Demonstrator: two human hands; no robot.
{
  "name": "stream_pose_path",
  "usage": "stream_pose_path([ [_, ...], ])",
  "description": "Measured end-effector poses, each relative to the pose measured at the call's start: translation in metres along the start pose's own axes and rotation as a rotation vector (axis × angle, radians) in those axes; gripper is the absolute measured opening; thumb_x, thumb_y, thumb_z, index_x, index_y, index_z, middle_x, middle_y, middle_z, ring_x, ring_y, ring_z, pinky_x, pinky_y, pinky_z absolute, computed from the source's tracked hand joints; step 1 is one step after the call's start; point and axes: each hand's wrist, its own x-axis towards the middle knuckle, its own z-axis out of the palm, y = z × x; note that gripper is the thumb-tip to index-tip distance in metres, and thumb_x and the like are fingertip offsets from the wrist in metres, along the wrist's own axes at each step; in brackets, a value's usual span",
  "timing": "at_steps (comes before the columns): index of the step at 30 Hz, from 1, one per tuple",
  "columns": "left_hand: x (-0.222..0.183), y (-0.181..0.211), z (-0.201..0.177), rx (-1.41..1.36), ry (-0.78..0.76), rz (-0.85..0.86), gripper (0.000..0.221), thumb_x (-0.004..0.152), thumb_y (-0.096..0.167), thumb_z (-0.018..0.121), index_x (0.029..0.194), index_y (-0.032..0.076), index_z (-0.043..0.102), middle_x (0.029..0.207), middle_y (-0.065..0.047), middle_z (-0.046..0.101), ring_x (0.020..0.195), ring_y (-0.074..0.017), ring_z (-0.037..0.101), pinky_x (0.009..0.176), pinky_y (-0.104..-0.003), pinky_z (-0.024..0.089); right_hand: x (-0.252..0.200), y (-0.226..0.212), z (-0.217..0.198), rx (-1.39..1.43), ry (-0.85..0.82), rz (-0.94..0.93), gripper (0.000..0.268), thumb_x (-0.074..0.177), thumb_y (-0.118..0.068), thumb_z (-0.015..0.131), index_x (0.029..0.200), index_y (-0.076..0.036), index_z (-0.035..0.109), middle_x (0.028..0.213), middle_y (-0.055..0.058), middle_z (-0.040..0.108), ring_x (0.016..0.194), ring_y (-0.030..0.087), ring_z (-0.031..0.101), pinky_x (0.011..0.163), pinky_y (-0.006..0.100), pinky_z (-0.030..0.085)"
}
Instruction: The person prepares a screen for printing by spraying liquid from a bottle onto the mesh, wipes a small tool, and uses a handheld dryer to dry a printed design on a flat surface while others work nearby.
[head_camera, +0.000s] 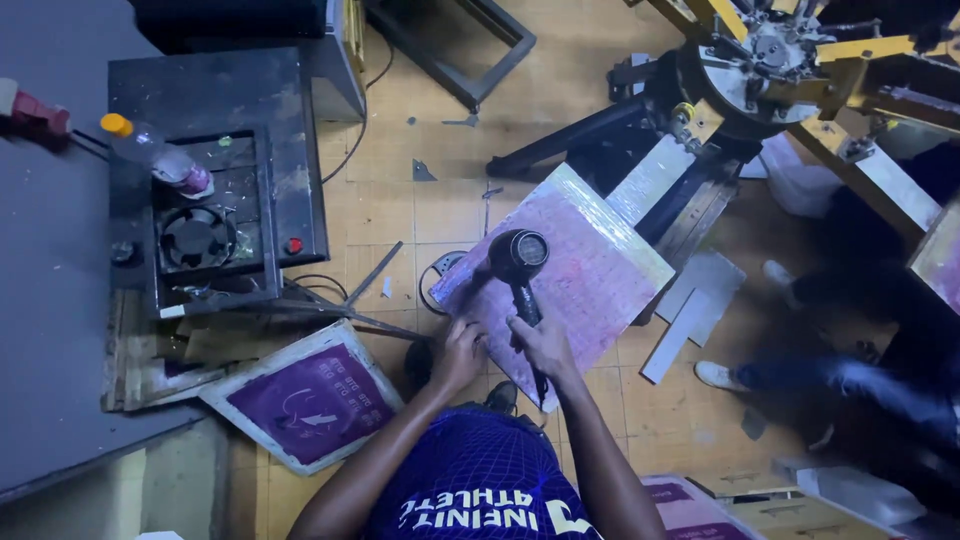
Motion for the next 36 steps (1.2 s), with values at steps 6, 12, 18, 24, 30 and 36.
stream_pose_path([
  [6, 0.001, 0.022, -0.022, 0.028, -0.045, -0.054, 0.014, 0.089, 0.010, 0.061, 0.101, 0.007, 0.067, 0.108, -0.021, 0.062, 0.115, -0.0424, 0.059, 0.098, -0.049, 0.049, 0.009, 0.008, 0.026, 0.065, -0.093, -0.079, 0.030, 0.085, -0.014, 0.066, 0.113, -0.005, 0.060, 0.055, 0.011, 0.062, 0.047, 0.019, 0.063, 0.048, 0.028, 0.047],
  [12, 0.000, 0.008, -0.029, 0.105, -0.089, -0.059, 0.018, 0.089, 0.018, 0.059, 0.093, 0.004, 0.070, 0.094, -0.024, 0.069, 0.106, -0.0438, 0.063, 0.096, -0.052, 0.049, -0.013, -0.001, 0.030, -0.003, -0.123, -0.013, 0.032, 0.085, -0.021, 0.069, 0.114, -0.010, 0.063, 0.056, 0.009, 0.067, 0.048, 0.017, 0.067, 0.047, 0.027, 0.047],
  [18, 0.002, 0.032, -0.045, 0.132, -0.083, -0.049, 0.028, 0.091, 0.016, 0.061, 0.106, -0.004, 0.073, 0.128, -0.037, 0.058, 0.127, -0.0529, 0.050, 0.109, -0.054, 0.040, -0.023, 0.040, 0.018, -0.158, -0.070, 0.009, 0.069, 0.084, -0.028, 0.074, 0.145, -0.008, 0.051, 0.095, 0.031, 0.067, 0.082, 0.042, 0.070, 0.069, 0.047, 0.052],
  [24, 0.004, -0.001, -0.010, 0.025, 0.028, 0.133, 0.034, 0.081, 0.005, 0.064, 0.114, 0.004, 0.067, 0.129, -0.012, 0.058, 0.136, -0.0360, 0.046, 0.118, -0.045, 0.034, -0.045, 0.064, -0.002, -0.025, -0.012, 0.171, 0.042, 0.086, -0.024, 0.071, 0.124, -0.010, 0.064, 0.060, 0.013, 0.069, 0.055, 0.022, 0.072, 0.053, 0.031, 0.053],
  [30, 0.015, 0.003, 0.007, -0.007, 0.013, 0.243, 0.029, 0.088, 0.005, 0.063, 0.117, 0.006, 0.065, 0.126, -0.016, 0.060, 0.133, -0.0434, 0.048, 0.115, -0.052, 0.037, -0.061, 0.072, -0.024, -0.079, 0.167, 0.260, 0.032, 0.081, -0.035, 0.076, 0.107, -0.017, 0.066, 0.054, 0.011, 0.068, 0.053, 0.023, 0.070, 0.054, 0.035, 0.052],
  [36, 0.031, 0.019, 0.026, 0.049, -0.052, 0.326, 0.024, 0.091, 0.011, 0.062, 0.113, 0.004, 0.065, 0.125, -0.016, 0.060, 0.133, -0.0408, 0.050, 0.116, -0.050, 0.036, -0.076, 0.054, -0.039, 0.036, 0.296, 0.217, 0.030, 0.084, -0.017, 0.069, 0.111, -0.006, 0.063, 0.057, 0.014, 0.068, 0.051, 0.022, 0.069, 0.052, 0.032, 0.051],
])
